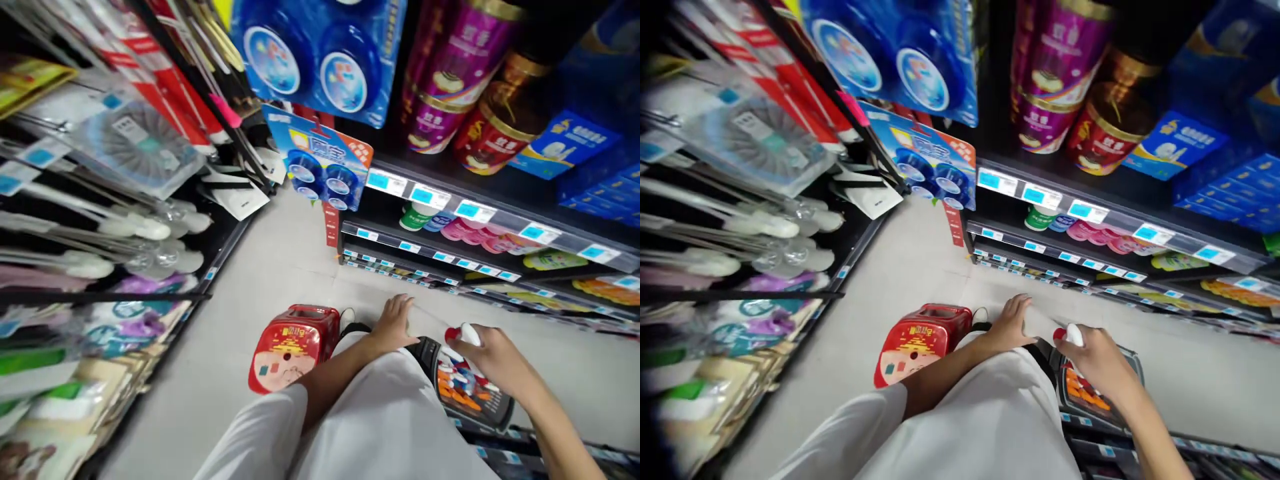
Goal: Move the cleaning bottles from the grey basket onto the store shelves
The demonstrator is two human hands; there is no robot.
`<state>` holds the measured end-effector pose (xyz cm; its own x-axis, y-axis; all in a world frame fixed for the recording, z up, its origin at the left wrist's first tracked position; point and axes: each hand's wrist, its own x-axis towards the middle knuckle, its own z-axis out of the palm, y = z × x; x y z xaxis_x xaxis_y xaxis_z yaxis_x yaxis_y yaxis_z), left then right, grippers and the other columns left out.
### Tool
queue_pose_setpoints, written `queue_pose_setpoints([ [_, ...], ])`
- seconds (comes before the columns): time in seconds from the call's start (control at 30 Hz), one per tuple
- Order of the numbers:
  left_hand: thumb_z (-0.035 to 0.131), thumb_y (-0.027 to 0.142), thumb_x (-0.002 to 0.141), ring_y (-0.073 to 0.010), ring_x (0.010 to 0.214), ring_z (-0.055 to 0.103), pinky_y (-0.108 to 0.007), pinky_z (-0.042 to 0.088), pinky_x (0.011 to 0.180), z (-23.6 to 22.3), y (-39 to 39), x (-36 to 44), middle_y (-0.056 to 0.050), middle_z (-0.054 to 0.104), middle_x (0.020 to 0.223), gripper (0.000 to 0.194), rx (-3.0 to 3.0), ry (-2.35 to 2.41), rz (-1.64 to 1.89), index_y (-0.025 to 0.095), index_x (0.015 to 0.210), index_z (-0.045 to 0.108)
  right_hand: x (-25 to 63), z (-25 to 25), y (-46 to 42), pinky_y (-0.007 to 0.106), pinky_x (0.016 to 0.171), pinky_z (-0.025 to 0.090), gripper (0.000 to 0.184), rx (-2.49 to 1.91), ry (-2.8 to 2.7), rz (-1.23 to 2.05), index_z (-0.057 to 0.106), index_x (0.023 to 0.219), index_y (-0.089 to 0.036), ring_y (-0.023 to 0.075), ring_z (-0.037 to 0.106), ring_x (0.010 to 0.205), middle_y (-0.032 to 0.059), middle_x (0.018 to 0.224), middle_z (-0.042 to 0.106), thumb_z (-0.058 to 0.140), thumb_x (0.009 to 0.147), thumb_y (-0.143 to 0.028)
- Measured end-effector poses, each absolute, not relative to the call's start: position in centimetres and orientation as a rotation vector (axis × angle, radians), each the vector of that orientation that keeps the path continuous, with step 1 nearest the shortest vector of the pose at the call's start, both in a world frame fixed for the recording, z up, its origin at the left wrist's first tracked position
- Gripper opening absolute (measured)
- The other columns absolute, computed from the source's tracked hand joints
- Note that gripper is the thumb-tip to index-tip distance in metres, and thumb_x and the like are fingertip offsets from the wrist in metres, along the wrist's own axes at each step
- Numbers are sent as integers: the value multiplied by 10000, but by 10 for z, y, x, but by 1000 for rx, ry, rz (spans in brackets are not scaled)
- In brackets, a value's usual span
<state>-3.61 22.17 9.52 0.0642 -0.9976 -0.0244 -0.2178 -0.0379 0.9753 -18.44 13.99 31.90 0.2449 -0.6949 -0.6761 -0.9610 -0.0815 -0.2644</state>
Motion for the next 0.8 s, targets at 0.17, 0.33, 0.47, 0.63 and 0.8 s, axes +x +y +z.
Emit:
queue_pose_setpoints([
  [0.17, 889, 261, 561, -394, 1304, 511, -630, 324, 1189, 106, 229, -21, -177, 575, 1332, 853, 1466, -1298, -813, 186, 1332, 531, -139, 355, 143, 281, 525, 299, 333, -1970, 1376, 572, 560, 667, -222, 144, 463, 544, -25, 558, 552, 545, 849, -501],
  [0.33, 844, 281, 573, -386, 1194, 568, -577, 446, 1089, 123, 234, -11, -166, 614, 1231, 750, 1475, -1270, -667, 186, 1267, 575, -122, 376, 142, 275, 511, 297, 262, -2089, 1286, 481, 582, 674, -215, 140, 484, 531, -17, 568, 587, 582, 849, -410],
  [0.47, 847, 310, 587, -375, 1155, 600, -540, 473, 1062, 136, 237, -4, -158, 634, 1197, 721, 1483, -1252, -652, 191, 1251, 591, -122, 380, 132, 257, 534, 341, 252, -2059, 1257, 294, 660, 794, -205, 136, 490, 569, -23, 634, 602, 635, 826, -453],
  [0.63, 872, 330, 593, -378, 1157, 609, -519, 485, 1032, 161, 237, 6, -168, 642, 1232, 809, 1505, -1193, -733, 183, 1320, 549, -132, 367, 112, 281, 553, 440, 610, -1656, 1236, -244, 690, 966, -183, 170, 569, 583, 36, 718, 656, 492, 885, -754],
  [0.8, 871, 420, 656, -266, 930, 659, -360, 530, 806, 204, 230, 16, -77, 693, 1053, 665, 1329, -780, -1248, 212, 1216, 579, -146, 307, 132, 344, 726, 563, 695, -1269, 1167, -657, 620, 1165, -219, 216, 664, 800, 73, 932, 702, 594, 814, -818],
])
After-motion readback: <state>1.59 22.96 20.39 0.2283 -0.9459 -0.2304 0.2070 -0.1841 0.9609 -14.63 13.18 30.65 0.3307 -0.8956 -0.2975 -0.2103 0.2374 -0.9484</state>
